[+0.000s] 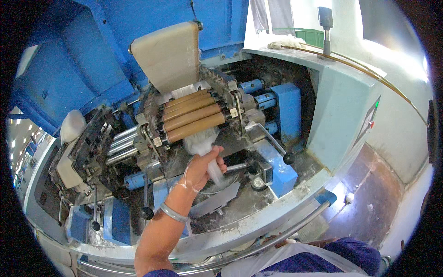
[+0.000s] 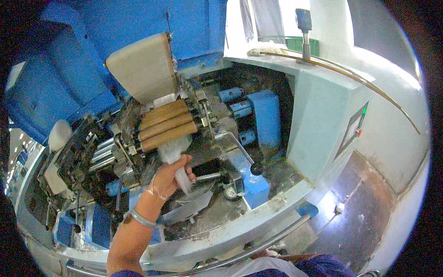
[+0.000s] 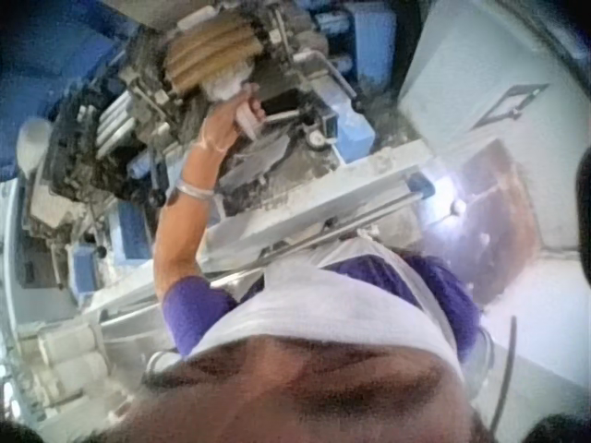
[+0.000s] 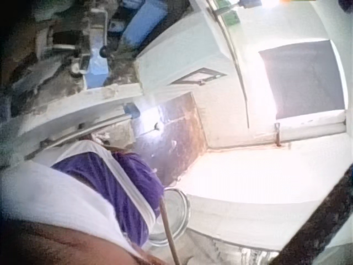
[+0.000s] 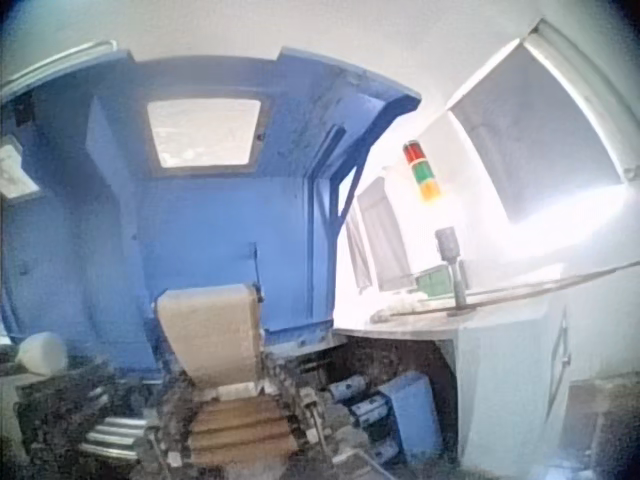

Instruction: The person threads white yarn through the rollers and guides of a textile machine, repeatedly pulling and aligning the yarn by hand. The person then places a large bundle of white yarn into a container.

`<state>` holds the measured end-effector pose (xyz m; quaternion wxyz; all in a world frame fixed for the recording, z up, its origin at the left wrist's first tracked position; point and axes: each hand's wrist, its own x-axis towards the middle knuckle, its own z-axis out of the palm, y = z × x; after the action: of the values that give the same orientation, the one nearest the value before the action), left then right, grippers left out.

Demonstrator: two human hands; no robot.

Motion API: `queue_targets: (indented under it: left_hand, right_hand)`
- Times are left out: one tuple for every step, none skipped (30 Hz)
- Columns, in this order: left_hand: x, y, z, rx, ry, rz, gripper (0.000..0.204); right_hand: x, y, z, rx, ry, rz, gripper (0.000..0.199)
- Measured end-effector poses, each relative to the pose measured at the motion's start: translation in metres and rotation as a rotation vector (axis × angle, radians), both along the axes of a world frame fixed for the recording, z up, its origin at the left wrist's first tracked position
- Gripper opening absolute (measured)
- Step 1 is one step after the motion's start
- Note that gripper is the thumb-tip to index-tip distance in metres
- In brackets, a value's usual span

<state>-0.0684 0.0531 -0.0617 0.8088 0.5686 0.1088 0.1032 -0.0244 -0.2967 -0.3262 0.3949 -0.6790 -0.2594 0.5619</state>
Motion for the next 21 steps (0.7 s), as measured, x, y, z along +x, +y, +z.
queue_targets:
  left_hand:
    - [-0.001, 0.0, 0.001, -0.018, -0.014, -0.01, 0.025]
    - [-0.001, 0.0, 0.001, -0.021, -0.017, -0.015, 0.025]
    - [-0.002, 0.001, 0.002, -0.009, -0.006, -0.001, 0.026]
    - [-0.002, 0.001, 0.002, -0.041, -0.018, -0.013, 0.026]
    - [-0.002, 0.001, 0.003, -0.056, -0.015, -0.008, 0.027]
    - [-0.002, 0.001, 0.003, -0.061, 0.001, 0.018, 0.027]
    - [-0.002, 0.001, 0.003, -0.064, -0.019, -0.002, 0.028]
    - [-0.002, 0.001, 0.002, -0.058, -0.024, -0.003, 0.029]
    - [-0.002, 0.001, 0.002, -0.04, -0.016, 0.009, 0.029]
    - [-0.002, 0.001, 0.001, -0.059, -0.034, -0.004, 0.03]
    - [-0.002, 0.001, 0.001, -0.064, -0.036, -0.004, 0.03]
    - [-0.002, 0.001, 0.0, -0.057, -0.037, -0.004, 0.03]
    - [-0.002, 0.001, 0.0, -0.068, -0.031, -0.01, 0.031]
    - [-0.002, 0.001, -0.001, -0.067, -0.031, -0.012, 0.031]
    - [-0.002, 0.001, -0.001, -0.052, -0.046, -0.001, 0.032]
    - [-0.002, 0.001, -0.001, -0.078, -0.033, -0.008, 0.032]
    - [-0.002, 0.001, -0.001, -0.09, -0.034, -0.003, 0.032]
    - [-0.003, 0.002, -0.001, -0.1, -0.036, 0.004, 0.033]
    - [-0.002, 0.002, -0.001, -0.088, -0.034, 0.003, 0.033]
    - [-0.002, 0.003, -0.001, -0.078, -0.035, 0.002, 0.033]
    - [-0.002, 0.004, -0.001, -0.062, -0.004, 0.023, 0.033]
  right_hand:
    - [0.0, -0.003, 0.0, -0.01, -0.002, 0.01, 0.038]
    - [0.0, -0.006, 0.002, -0.013, 0.0, 0.015, 0.038]
    - [-0.001, -0.01, 0.006, -0.024, 0.006, 0.027, 0.038]
    - [0.0, -0.014, 0.014, -0.039, 0.011, 0.046, 0.038]
    - [0.001, -0.02, 0.026, -0.059, 0.025, 0.076, 0.038]
    - [0.002, -0.027, 0.042, -0.081, 0.037, 0.119, 0.039]
    - [0.005, -0.035, 0.065, -0.111, 0.071, 0.203, 0.039]
    - [0.01, -0.044, 0.093, -0.137, 0.109, 0.327, 0.039]
    - [0.016, -0.051, 0.125, -0.15, 0.146, 0.466, 0.039]
    - [0.029, -0.058, 0.164, -0.08, 0.157, 0.617, 0.04]
    - [0.043, -0.062, 0.207, -0.029, 0.078, 0.734, 0.04]
    - [0.064, -0.059, 0.255, 0.329, 0.007, 0.802, 0.044]
    - [0.076, -0.045, 0.294, 0.482, -0.193, 0.632, 0.049]
    - [0.09, -0.028, 0.336, 0.64, -0.508, 0.432, 0.055]
    - [0.105, -0.009, 0.382, 0.624, -0.713, 0.192, 0.062]
    - [0.124, 0.034, 0.413, 0.739, -0.934, 0.03, 0.067]
    - [0.143, 0.079, 0.446, 0.821, -1.195, 0.053, 0.062]
    - [0.157, 0.129, 0.463, 0.855, -1.37, -0.142, 0.058]
    - [0.174, 0.17, 0.489, 0.878, -1.582, -0.059, 0.053]
    - [0.188, 0.213, 0.501, 0.668, -1.686, -0.057, 0.059]
    - [0.201, 0.252, 0.511, 0.479, -1.637, 0.024, 0.064]
